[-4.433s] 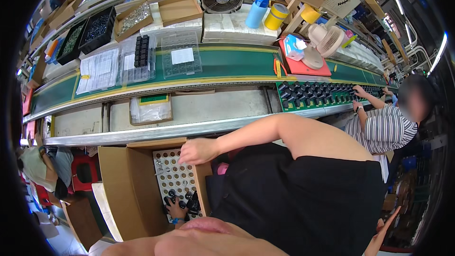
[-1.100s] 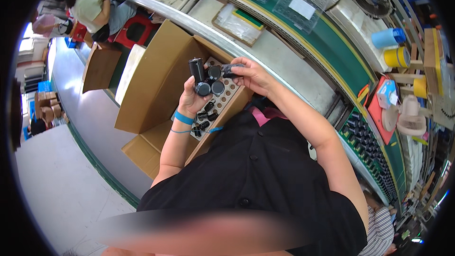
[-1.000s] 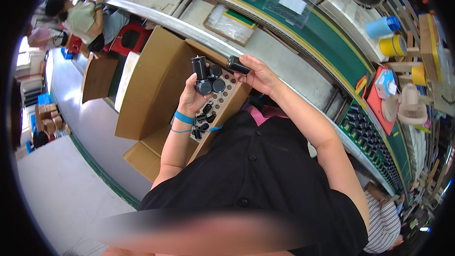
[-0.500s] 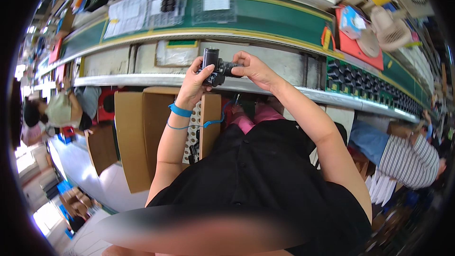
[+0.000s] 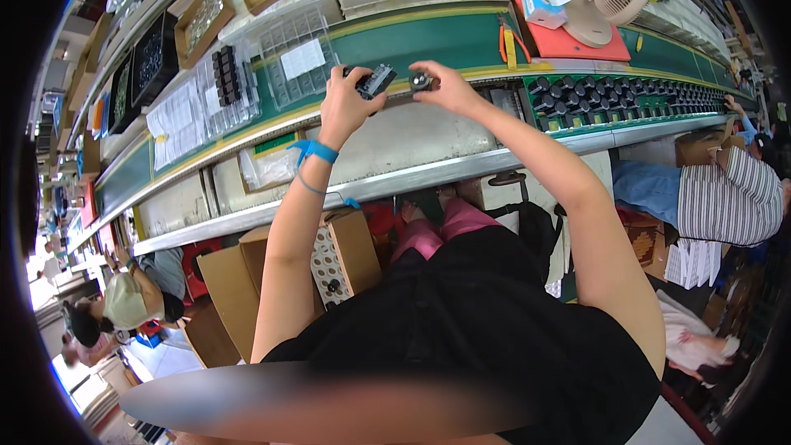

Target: Assemble electronic components onto a printed circuit board on a production line.

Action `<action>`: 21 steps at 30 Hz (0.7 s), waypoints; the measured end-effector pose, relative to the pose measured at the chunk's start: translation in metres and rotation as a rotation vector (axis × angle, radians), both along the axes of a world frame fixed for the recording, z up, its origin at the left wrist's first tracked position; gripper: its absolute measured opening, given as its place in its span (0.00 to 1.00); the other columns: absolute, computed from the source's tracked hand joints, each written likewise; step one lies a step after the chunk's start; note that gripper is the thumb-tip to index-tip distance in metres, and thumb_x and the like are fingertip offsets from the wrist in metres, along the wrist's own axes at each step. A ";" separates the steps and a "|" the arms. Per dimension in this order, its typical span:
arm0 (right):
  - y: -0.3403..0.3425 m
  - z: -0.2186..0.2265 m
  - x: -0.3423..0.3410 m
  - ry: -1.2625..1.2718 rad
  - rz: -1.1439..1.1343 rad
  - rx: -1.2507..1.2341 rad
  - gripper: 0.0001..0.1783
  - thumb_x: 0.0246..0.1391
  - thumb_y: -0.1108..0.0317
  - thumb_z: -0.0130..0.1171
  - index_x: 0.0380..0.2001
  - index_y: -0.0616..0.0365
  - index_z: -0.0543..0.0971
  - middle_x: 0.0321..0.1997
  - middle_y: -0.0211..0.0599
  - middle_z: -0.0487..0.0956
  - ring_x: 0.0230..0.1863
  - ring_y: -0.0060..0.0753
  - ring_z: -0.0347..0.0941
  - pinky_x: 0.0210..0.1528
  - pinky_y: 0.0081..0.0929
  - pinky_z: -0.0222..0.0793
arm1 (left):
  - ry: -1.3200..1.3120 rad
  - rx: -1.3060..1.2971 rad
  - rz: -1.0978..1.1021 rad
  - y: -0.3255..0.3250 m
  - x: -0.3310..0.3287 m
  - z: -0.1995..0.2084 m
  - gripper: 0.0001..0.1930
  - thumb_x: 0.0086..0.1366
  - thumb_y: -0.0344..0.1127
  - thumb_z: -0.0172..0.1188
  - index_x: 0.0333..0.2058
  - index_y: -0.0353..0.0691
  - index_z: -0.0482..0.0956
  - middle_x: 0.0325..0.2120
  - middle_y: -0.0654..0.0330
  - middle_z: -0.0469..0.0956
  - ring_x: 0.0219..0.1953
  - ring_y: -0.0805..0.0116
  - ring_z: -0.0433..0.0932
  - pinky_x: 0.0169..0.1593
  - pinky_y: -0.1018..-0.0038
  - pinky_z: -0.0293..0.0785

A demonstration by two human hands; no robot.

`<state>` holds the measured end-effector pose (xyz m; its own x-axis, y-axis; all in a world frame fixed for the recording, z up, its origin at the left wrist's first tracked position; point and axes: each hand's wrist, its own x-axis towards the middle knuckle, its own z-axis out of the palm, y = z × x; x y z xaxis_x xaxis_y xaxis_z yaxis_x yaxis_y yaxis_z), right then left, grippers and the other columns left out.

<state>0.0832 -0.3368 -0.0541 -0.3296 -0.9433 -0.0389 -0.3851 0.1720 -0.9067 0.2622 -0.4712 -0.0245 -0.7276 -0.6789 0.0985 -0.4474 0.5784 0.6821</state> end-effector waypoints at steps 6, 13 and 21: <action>-0.056 -0.046 -0.061 0.235 -0.234 -0.017 0.24 0.35 0.71 0.66 0.40 0.56 0.72 0.38 0.41 0.77 0.41 0.42 0.74 0.42 0.31 0.69 | -0.080 -0.307 -0.026 -0.034 -0.067 -0.037 0.20 0.40 0.39 0.68 0.37 0.50 0.77 0.41 0.54 0.66 0.42 0.49 0.69 0.33 0.62 0.77; -0.092 -0.062 -0.079 0.395 -0.210 0.134 0.27 0.35 0.69 0.65 0.44 0.52 0.70 0.42 0.40 0.76 0.45 0.46 0.71 0.45 0.37 0.67 | -0.179 -0.422 -0.098 -0.057 -0.110 -0.068 0.20 0.40 0.39 0.67 0.36 0.53 0.76 0.42 0.56 0.66 0.42 0.50 0.69 0.32 0.63 0.78; -0.107 -0.046 -0.077 0.809 0.152 0.289 0.29 0.38 0.64 0.65 0.49 0.44 0.71 0.55 0.27 0.67 0.59 0.38 0.57 0.55 0.40 0.56 | -0.244 -0.441 -0.167 -0.071 -0.114 -0.089 0.25 0.40 0.40 0.69 0.40 0.54 0.73 0.43 0.57 0.66 0.43 0.52 0.70 0.32 0.64 0.78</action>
